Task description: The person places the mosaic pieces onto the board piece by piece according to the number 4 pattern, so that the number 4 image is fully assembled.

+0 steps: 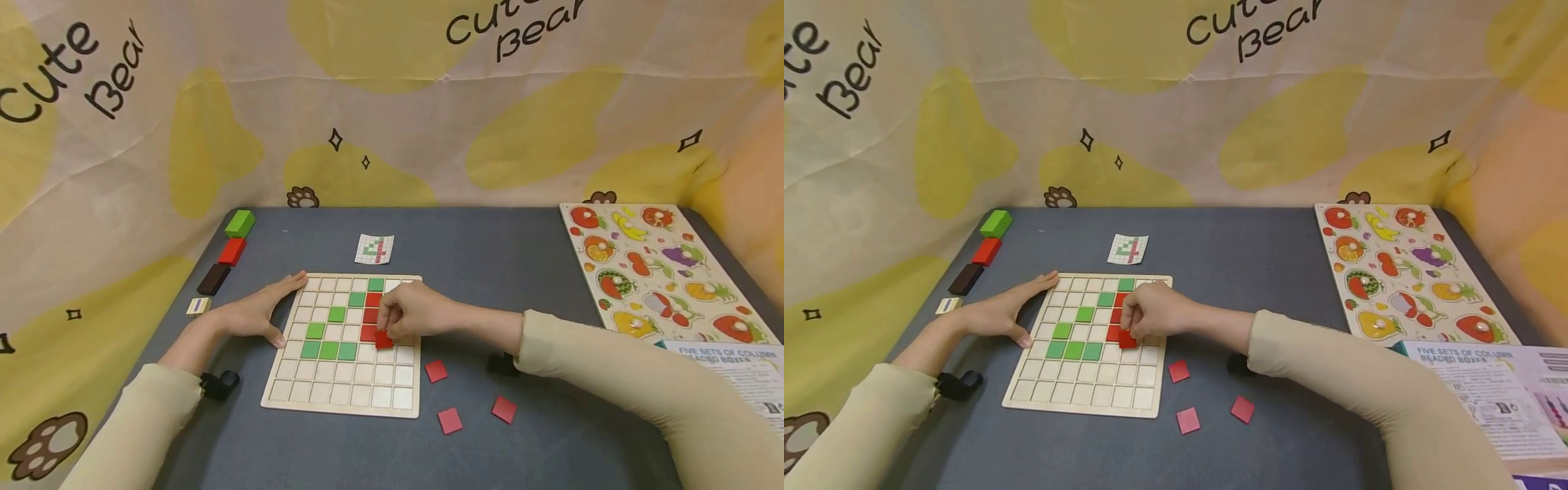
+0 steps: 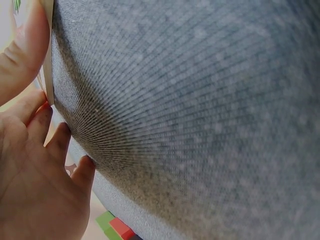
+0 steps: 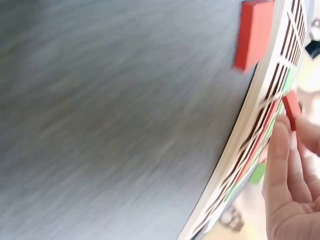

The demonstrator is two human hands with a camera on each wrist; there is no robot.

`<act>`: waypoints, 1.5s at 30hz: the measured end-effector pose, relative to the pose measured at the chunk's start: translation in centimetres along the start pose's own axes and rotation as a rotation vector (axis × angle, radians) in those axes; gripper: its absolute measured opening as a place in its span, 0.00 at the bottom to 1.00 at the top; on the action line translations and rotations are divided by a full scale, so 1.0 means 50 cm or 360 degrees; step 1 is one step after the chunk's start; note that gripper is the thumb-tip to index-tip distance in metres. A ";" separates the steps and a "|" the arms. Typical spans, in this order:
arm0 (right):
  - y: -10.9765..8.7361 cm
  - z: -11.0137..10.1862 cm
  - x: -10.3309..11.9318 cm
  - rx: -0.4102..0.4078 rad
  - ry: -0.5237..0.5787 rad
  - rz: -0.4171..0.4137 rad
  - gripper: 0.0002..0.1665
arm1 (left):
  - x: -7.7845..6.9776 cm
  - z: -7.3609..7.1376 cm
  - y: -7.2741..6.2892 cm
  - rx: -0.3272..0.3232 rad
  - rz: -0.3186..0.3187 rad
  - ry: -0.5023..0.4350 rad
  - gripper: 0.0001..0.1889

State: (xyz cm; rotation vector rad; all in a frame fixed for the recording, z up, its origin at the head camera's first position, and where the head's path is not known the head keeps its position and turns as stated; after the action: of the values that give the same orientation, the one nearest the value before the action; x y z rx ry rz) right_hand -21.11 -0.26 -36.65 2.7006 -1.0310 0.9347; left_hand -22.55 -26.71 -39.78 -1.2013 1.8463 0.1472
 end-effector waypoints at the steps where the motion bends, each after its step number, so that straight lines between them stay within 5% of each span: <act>1: 0.005 0.005 0.008 -0.0007 -0.0005 0.0004 0.08 | 0.001 0.000 0.001 0.0002 -0.0001 0.0004 0.64; 12: 0.029 0.036 0.047 -0.0091 -0.0192 -0.0030 0.05 | -0.002 -0.002 -0.001 -0.0002 0.0005 -0.0004 0.64; 20: 0.014 0.024 0.032 -0.0090 -0.0313 -0.0031 0.10 | 0.005 0.000 0.002 -0.0003 -0.0003 -0.0005 0.65; 27: -0.035 0.001 -0.018 0.0059 -0.0265 -0.0153 0.07 | 0.005 0.000 0.001 -0.0006 -0.0039 -0.0013 0.64; 36: -0.094 0.010 -0.071 0.0400 -0.0136 -0.0132 0.05 | 0.003 0.000 0.001 -0.0014 -0.0037 -0.0031 0.64; 45: -0.109 0.024 -0.070 0.0372 -0.0210 -0.0167 0.14 | 0.004 -0.001 0.001 -0.0009 -0.0050 -0.0017 0.64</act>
State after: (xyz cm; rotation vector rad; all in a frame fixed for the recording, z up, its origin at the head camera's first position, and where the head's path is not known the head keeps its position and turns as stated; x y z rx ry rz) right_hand -19.08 5.53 -39.00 3.0107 -0.8380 0.9217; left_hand -22.65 -26.84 -39.93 -1.2305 1.8179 0.1410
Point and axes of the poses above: each hand's wrist, its own y-axis towards the middle knuckle, its own z-axis out of the palm, x = y × z, the point moved 6 cm from there along y, towards the middle knuckle, and after that the axes turned 12 degrees about -y, right-handed, at the moved point
